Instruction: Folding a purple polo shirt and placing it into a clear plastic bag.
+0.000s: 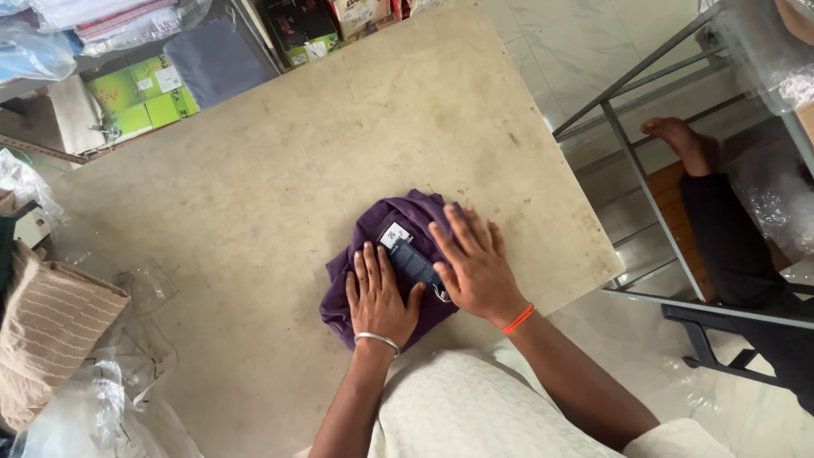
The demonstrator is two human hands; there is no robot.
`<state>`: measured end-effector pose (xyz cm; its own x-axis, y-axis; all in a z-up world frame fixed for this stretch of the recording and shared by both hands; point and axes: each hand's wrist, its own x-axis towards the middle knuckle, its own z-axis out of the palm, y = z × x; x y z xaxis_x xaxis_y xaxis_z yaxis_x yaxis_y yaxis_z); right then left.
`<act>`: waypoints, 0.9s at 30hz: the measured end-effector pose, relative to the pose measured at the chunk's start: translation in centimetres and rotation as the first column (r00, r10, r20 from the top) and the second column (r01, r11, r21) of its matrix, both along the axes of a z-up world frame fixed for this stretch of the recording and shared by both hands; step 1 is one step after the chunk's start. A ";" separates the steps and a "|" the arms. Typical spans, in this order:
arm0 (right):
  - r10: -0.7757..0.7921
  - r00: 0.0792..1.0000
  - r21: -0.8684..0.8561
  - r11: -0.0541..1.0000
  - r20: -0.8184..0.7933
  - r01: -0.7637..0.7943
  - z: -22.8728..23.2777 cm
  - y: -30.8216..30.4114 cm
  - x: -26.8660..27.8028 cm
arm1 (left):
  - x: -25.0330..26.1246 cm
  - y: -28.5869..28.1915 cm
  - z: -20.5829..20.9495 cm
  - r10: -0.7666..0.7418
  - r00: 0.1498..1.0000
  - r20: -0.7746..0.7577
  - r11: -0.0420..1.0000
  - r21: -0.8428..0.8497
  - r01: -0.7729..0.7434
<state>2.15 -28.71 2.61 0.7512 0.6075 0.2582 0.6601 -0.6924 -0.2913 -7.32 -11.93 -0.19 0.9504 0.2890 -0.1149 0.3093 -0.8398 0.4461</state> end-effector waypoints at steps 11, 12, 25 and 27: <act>0.022 0.999 -0.117 0.993 -0.037 -0.026 -3.1 0.5 0.6 | 1.3 1.3 0.8 -0.078 0.997 0.027 0.977 0.200 0.071; 0.016 0.999 -0.112 0.993 -0.040 -0.020 -3.3 0.5 0.5 | 1.5 1.6 1.2 -0.089 0.996 0.007 0.984 0.153 0.087; 0.108 0.948 0.442 0.896 -0.300 0.038 0.6 -7.3 -0.7 | -1.3 7.6 -1.1 0.194 0.934 0.300 0.939 0.217 -0.265; 0.057 0.857 0.204 0.977 -0.512 0.057 -0.2 -10.4 -2.1 | -0.8 7.7 -0.1 0.188 0.946 0.263 0.957 0.170 -0.237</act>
<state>0.01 -39.14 2.42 0.8105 0.5840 -0.0453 0.3770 -0.5793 -0.7227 -8.12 -4.18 -0.31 0.8562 0.4803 0.1903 0.3936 -0.8450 0.3622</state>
